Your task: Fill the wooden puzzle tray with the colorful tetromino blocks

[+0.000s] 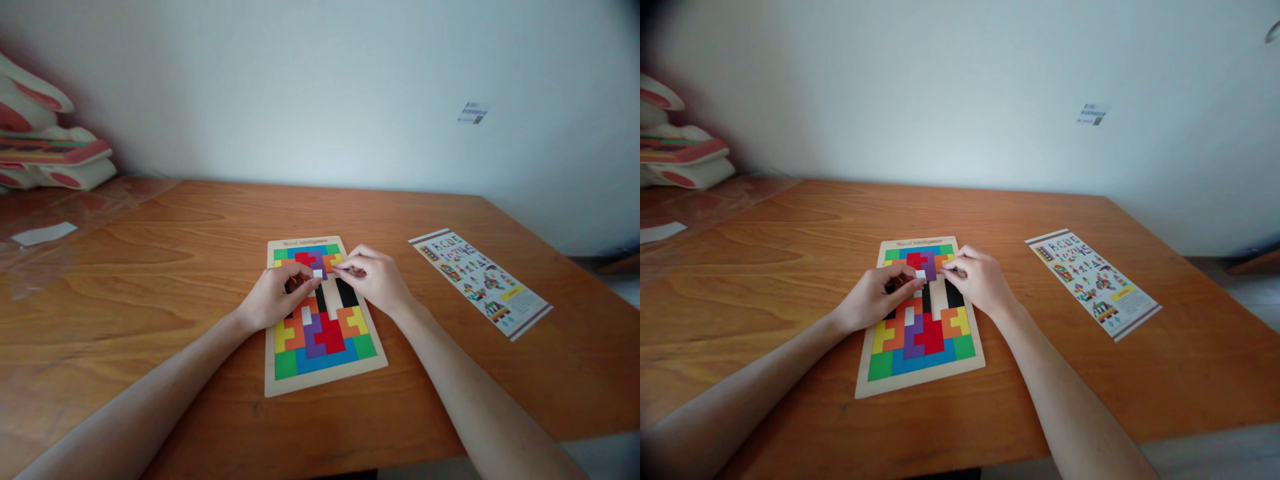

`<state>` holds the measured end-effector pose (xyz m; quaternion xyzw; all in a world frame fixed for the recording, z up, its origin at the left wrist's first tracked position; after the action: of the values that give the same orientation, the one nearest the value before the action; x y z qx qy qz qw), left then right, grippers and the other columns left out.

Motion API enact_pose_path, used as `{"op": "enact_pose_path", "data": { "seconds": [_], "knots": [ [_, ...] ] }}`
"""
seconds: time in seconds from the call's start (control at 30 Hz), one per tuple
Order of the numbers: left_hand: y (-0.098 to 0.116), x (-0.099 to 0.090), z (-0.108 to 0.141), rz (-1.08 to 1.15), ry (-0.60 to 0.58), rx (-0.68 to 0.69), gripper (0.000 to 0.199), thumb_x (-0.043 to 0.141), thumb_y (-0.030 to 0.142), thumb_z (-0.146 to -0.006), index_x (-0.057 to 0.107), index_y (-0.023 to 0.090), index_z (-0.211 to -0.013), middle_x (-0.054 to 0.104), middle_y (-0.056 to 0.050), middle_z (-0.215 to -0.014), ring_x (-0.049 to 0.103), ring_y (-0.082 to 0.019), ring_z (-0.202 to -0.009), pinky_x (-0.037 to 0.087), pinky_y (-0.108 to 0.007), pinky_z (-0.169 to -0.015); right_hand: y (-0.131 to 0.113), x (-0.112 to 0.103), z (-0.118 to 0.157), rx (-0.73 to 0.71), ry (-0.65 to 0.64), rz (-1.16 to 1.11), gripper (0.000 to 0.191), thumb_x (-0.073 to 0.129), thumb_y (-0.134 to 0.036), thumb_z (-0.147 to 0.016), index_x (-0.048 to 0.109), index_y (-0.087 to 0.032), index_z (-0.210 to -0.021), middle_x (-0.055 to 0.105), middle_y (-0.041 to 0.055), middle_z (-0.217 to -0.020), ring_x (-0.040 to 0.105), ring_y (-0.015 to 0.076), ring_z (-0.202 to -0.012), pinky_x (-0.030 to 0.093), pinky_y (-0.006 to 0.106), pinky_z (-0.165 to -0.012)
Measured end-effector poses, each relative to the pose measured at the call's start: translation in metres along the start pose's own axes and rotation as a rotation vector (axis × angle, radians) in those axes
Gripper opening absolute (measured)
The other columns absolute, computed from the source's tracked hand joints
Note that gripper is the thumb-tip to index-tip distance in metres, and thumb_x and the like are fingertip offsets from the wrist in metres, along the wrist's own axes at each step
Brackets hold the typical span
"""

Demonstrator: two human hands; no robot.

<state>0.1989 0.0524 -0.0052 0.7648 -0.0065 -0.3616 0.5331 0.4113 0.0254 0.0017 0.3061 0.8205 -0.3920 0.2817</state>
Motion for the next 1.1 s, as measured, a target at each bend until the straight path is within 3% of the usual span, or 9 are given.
{"op": "enact_pose_path", "data": {
  "seconds": [0.1, 0.37, 0.6, 0.87, 1.1],
  "knots": [
    [-0.001, 0.0, 0.0, -0.003, -0.004, -0.003, 0.03, 0.056, 0.044, -0.09, 0.066, 0.016, -0.086, 0.064, 0.0, -0.071, 0.051, -0.01, -0.057, 0.04, -0.021, -0.052, -0.006, 0.006, 0.002, -0.052, -0.037, 0.076, 0.01, 0.067, -0.023, -0.088, 0.074, -0.017, -0.083, 0.063, 0.0039, -0.081, 0.059, 0.012, -0.067, 0.047, 0.025, -0.062],
    [-0.001, -0.001, -0.002, 0.061, 0.032, -0.023, 0.032, 0.058, 0.047, -0.089, 0.066, 0.016, -0.083, 0.063, 0.0, -0.071, 0.051, -0.01, -0.056, 0.04, -0.021, -0.052, -0.009, 0.018, 0.003, 0.001, -0.109, 0.222, 0.016, 0.066, -0.028, -0.089, 0.077, -0.018, -0.085, 0.065, 0.006, -0.084, 0.063, 0.0157, -0.074, 0.05, 0.028, -0.068],
    [-0.007, -0.003, -0.005, 0.232, 0.095, -0.051, 0.033, 0.061, 0.049, -0.087, 0.065, 0.017, -0.087, 0.065, -0.002, -0.077, 0.057, -0.013, -0.065, 0.044, -0.023, -0.058, -0.011, 0.006, -0.001, -0.117, -0.211, 0.263, 0.031, 0.057, -0.038, -0.094, 0.078, -0.016, -0.094, 0.064, 0.0095, -0.084, 0.059, 0.0207, -0.084, 0.051, 0.036, -0.08],
    [-0.005, -0.003, -0.004, 0.172, 0.075, -0.064, 0.032, 0.061, 0.049, -0.087, 0.065, 0.016, -0.084, 0.063, 0.0, -0.073, 0.053, -0.01, -0.06, 0.042, -0.022, -0.054, -0.009, -0.002, 0.003, -0.126, -0.293, 0.242, 0.024, 0.057, -0.03, -0.093, 0.077, -0.02, -0.102, 0.067, 0.0102, -0.108, 0.062, 0.0215, -0.097, 0.05, 0.039, -0.091],
    [0.0, -0.004, -0.003, 0.107, 0.068, -0.05, 0.033, 0.059, 0.049, -0.088, 0.065, 0.017, -0.083, 0.063, 0.001, -0.071, 0.05, -0.009, -0.055, 0.039, -0.021, -0.049, -0.01, -0.003, 0.001, -0.096, -0.304, 0.225, 0.02, 0.059, -0.026, -0.092, 0.078, -0.021, -0.097, 0.066, 0.0091, -0.099, 0.063, 0.0209, -0.094, 0.051, 0.037, -0.087]
  ]
}}
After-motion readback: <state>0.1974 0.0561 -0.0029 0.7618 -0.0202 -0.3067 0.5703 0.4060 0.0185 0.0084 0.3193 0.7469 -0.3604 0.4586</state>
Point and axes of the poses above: each hand's wrist, its own z-axis away from the middle knuckle, its own x-axis out of the palm, y = z × x, the point moved 2 cm from there along -z, towards the middle knuckle
